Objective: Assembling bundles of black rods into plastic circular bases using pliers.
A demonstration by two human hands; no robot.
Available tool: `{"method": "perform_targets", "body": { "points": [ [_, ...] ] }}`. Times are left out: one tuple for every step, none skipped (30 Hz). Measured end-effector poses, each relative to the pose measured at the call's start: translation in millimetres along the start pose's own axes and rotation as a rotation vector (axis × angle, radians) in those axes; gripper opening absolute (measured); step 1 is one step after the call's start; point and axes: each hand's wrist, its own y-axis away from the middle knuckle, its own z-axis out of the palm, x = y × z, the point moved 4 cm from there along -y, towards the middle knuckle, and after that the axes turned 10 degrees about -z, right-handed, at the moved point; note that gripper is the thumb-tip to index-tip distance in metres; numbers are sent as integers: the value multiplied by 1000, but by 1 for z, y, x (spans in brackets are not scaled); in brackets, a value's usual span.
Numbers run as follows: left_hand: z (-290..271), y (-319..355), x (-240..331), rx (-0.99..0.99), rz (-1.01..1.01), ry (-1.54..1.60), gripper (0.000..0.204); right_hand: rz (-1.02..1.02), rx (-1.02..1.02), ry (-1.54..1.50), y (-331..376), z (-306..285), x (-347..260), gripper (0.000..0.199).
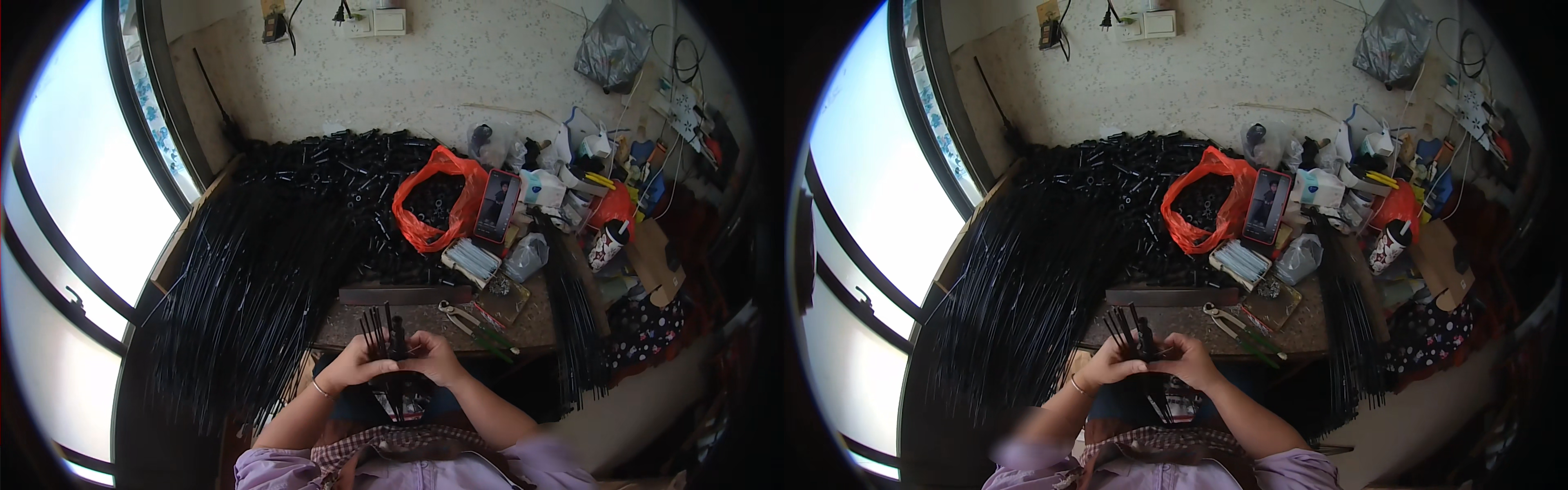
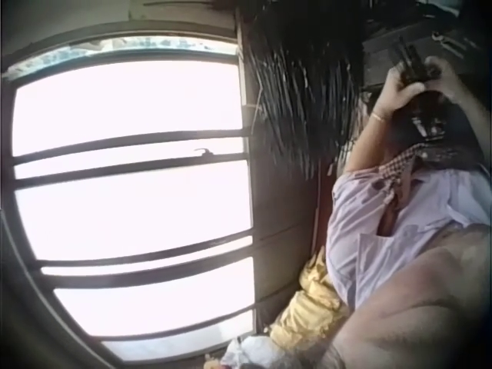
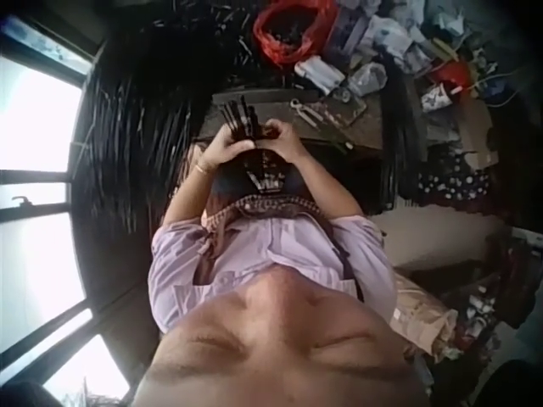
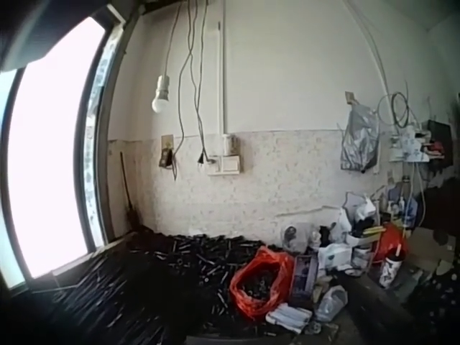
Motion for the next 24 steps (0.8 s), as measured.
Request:
{"method": "perform_targets", "body": {
  "points": [
    [11,1,17,5,247,-341,63,25,186,60,1,-2,2,33],
    [14,0,14,83,263,-517,65,35,179,54,0,3,2,33],
    [18,-1,16,205,262,-590,54,-33,250,86,4,6,-3,35],
    [19,0,19,332,258,-668,43,-103,316,115,6,10,-7,36],
    [22,0,16,342,237,-662,43,-114,345,250,9,11,-11,35],
    [19,0,12,379,167,-545,38,-99,330,236,10,13,-14,35],
    [15,3,6,415,100,-427,34,-253,385,439,12,14,-27,32],
    [14,8,3,433,82,-427,34,-409,437,641,16,17,-34,29],
    [15,7,0,393,115,-403,30,-387,459,399,17,16,-25,25],
    [16,5,-1,353,147,-379,27,-378,460,397,19,18,-21,25],
    [17,5,-2,336,164,-333,21,-369,447,398,20,22,-20,24],
    [16,4,-4,335,156,-329,21,-361,436,399,20,26,-20,23],
    [14,4,-6,333,121,-299,20,-374,291,493,20,25,-20,25],
    [13,3,-10,332,85,-268,18,-366,293,492,18,25,-16,25],
    [14,1,-12,331,79,-265,18,-355,366,332,16,24,-9,30],
    [15,-1,-13,378,124,-226,21,-344,438,172,13,21,-4,36],
    [15,-2,-13,424,170,-186,25,-339,440,172,11,18,-1,36],
    [16,-2,-15,424,166,-184,25,-288,392,70,10,15,4,42],
    [20,-3,-12,388,221,-207,25,-239,343,-30,8,13,5,48],
    [24,-2,-6,350,278,-232,25,-240,345,-28,8,11,0,48],
    [28,0,-3,336,195,-189,17,-237,327,24,7,10,-10,42],
    [28,1,-6,331,204,-190,17,-238,310,78,5,8,-17,38],
    [26,2,-12,371,167,-180,18,-294,262,291,6,7,-23,35],
    [24,-1,-15,405,145,-175,19,-362,215,511,5,6,-31,32]
  ]
}}
